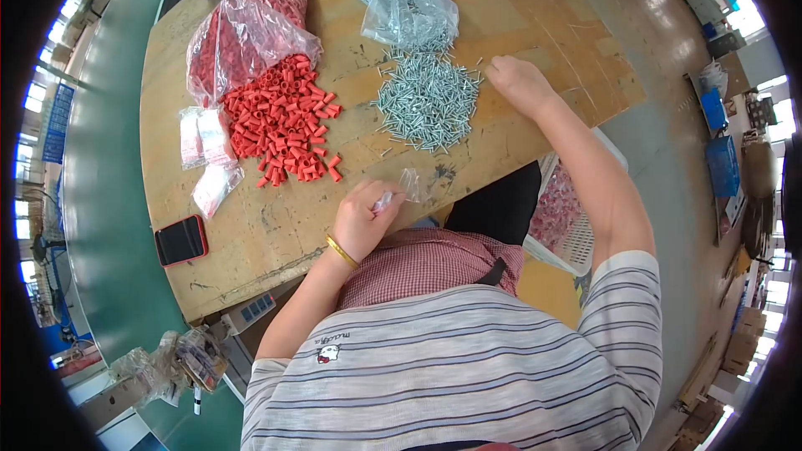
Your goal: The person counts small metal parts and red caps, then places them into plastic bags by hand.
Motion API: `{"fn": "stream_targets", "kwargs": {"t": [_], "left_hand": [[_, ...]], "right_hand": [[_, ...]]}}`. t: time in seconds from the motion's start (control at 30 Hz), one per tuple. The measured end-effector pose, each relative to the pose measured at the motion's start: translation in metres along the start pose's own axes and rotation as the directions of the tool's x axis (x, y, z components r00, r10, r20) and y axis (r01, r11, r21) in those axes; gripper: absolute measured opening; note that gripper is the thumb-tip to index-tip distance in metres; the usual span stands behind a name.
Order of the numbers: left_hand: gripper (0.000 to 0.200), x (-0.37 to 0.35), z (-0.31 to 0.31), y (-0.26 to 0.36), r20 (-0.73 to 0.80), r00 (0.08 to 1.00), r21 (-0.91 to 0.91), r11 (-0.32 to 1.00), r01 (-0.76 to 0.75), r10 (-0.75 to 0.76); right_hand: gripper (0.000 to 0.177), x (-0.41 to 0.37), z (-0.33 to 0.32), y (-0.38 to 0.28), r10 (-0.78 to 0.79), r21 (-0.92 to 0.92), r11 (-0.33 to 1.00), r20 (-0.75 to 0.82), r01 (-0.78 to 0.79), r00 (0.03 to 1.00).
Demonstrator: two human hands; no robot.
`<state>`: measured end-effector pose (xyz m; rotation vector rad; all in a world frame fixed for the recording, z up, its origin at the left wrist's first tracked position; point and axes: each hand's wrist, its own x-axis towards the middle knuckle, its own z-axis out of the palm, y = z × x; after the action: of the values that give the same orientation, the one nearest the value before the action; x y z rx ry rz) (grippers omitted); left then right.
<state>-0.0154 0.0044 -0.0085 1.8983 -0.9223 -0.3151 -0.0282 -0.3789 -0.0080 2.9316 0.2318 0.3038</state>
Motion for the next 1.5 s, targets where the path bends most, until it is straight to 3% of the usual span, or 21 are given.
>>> {"fn": "stream_targets", "kwargs": {"t": [0.3,0.5,0.63,0.73,0.83,0.9,0.97,1.03,1.13,1.4,1.5], "left_hand": [[0.012,0.003,0.005,-0.008,-0.031,0.999,-0.033,0.999,-0.03,0.029],[0.011,0.003,0.005,-0.004,-0.035,0.999,-0.017,1.0,-0.009,0.008],[0.011,0.002,0.004,-0.005,-0.044,0.998,-0.018,0.999,-0.042,0.041],[0.011,0.001,-0.001,-0.006,-0.034,0.998,-0.016,0.999,-0.048,0.048],[0.011,-0.001,-0.016,-0.002,0.0,1.0,0.032,0.999,-0.011,0.011],[0.01,0.002,-0.029,0.006,0.068,0.998,0.104,0.995,-0.007,0.0],[0.011,0.004,-0.031,0.003,0.066,0.994,0.135,0.986,-0.095,0.087],[0.012,0.006,-0.032,0.002,0.093,0.984,0.184,0.968,-0.168,0.153],[0.017,0.005,-0.036,0.01,0.14,0.971,0.265,0.937,-0.227,0.195],[0.027,0.001,-0.046,0.016,0.022,0.944,0.311,0.895,-0.32,0.33],[0.026,-0.005,-0.052,0.013,0.037,0.961,0.307,0.912,-0.272,0.274]], "right_hand": [[0.007,0.026,0.014,0.017,-0.053,0.116,0.991,-0.145,0.07,0.988],[0.008,0.054,0.001,0.011,-0.114,-0.115,0.986,0.09,0.124,0.989],[0.01,0.066,0.007,0.01,0.028,-0.221,0.975,0.225,0.023,0.974],[0.01,0.055,-0.01,0.006,0.119,-0.117,0.989,0.242,-0.093,0.963],[0.009,0.05,-0.041,-0.028,0.271,0.238,0.925,0.134,-0.296,0.953],[0.007,0.038,-0.059,-0.07,0.188,0.725,0.675,0.011,-0.137,0.982],[0.01,0.025,-0.086,-0.124,0.147,0.902,0.42,0.038,-0.098,0.988],[0.011,0.017,-0.09,-0.161,0.06,0.928,0.367,-0.086,0.059,0.994],[0.014,0.012,-0.076,-0.183,0.051,0.915,0.382,-0.161,0.13,0.986],[0.015,0.015,-0.074,-0.18,-0.07,0.837,0.495,-0.23,0.234,0.971],[0.016,0.021,-0.083,-0.182,-0.078,0.858,0.477,-0.175,0.191,0.981]]}}
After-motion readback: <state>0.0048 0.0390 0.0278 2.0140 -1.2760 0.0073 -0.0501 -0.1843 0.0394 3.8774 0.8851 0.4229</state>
